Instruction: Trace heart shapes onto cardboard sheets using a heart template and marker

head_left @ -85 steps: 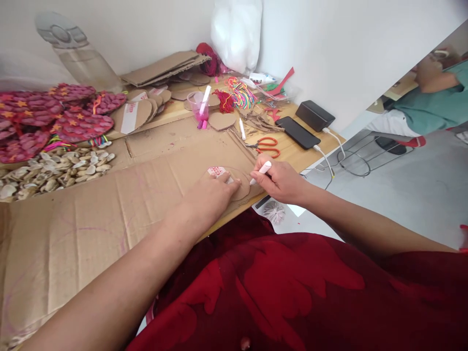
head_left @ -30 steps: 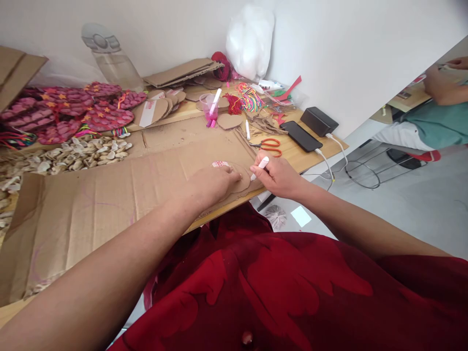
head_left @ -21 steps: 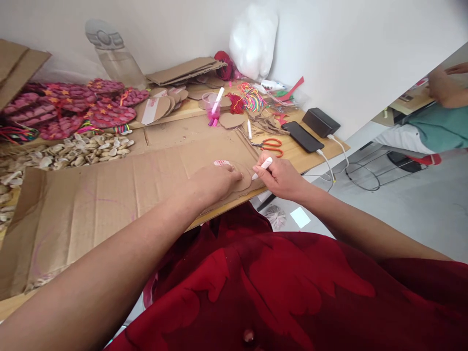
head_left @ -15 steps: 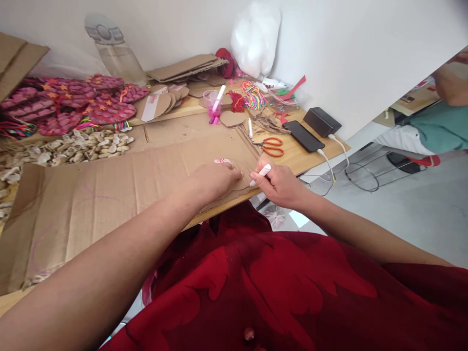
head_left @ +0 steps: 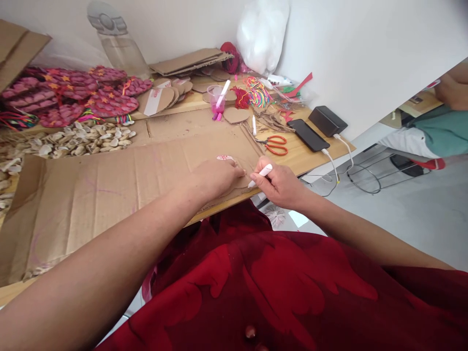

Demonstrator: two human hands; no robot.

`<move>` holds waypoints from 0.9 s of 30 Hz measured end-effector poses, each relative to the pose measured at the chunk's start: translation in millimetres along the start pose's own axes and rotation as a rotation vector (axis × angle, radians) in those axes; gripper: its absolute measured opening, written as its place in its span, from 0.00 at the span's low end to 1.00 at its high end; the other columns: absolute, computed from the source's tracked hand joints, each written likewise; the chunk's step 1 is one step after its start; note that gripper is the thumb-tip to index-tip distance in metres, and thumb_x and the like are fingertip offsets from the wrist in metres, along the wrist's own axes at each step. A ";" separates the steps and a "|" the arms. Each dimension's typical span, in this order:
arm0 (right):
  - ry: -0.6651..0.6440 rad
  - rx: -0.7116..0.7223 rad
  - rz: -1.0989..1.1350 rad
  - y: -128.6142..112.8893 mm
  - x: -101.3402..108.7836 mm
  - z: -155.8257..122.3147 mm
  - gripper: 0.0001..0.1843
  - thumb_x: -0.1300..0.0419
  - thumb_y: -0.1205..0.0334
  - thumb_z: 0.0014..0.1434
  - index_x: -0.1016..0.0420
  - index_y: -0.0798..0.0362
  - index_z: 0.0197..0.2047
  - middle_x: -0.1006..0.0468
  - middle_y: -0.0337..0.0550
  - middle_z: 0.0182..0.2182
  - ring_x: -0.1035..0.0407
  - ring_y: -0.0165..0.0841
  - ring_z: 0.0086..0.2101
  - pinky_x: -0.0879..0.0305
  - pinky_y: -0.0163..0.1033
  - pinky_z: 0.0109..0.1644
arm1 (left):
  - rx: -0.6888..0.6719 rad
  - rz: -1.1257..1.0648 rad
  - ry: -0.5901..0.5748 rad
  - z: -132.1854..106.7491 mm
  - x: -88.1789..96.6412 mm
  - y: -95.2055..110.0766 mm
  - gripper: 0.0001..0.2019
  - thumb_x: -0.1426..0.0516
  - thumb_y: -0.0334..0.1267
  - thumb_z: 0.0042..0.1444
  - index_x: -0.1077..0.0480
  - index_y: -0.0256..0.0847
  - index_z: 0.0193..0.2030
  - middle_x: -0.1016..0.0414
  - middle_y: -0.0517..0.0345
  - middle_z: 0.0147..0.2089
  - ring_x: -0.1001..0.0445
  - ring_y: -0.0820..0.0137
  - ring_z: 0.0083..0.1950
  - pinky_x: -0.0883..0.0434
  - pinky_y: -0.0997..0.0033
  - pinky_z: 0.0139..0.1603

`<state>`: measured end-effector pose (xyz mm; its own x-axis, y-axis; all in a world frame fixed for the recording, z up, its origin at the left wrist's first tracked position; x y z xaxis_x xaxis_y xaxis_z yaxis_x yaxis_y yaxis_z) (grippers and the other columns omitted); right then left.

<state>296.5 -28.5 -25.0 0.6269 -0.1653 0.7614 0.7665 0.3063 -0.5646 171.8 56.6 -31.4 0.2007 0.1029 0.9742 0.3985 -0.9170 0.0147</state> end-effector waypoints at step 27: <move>-0.008 0.096 0.027 -5.1 -6.2 1.7 0.11 0.47 0.57 0.72 0.40 0.48 0.35 0.32 0.35 0.27 0.41 0.30 0.26 0.49 0.40 0.33 | 0.003 -0.077 -0.006 -1.5 3.7 -0.4 0.18 0.51 0.34 0.69 0.22 0.48 0.56 0.22 0.51 0.57 0.23 0.61 0.53 0.32 0.67 0.46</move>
<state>288.4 -27.5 -26.3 0.6458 -0.1486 0.7489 0.7322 0.3987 -0.5523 171.1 56.7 -27.5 0.1745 0.1755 0.9689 0.4161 -0.9050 0.0890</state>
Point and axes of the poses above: each hand's wrist, its own z-axis towards the middle knuckle, its own x-axis out of the back of the hand, y = z × x, the point moved 5 cm from there along z, towards the middle knuckle
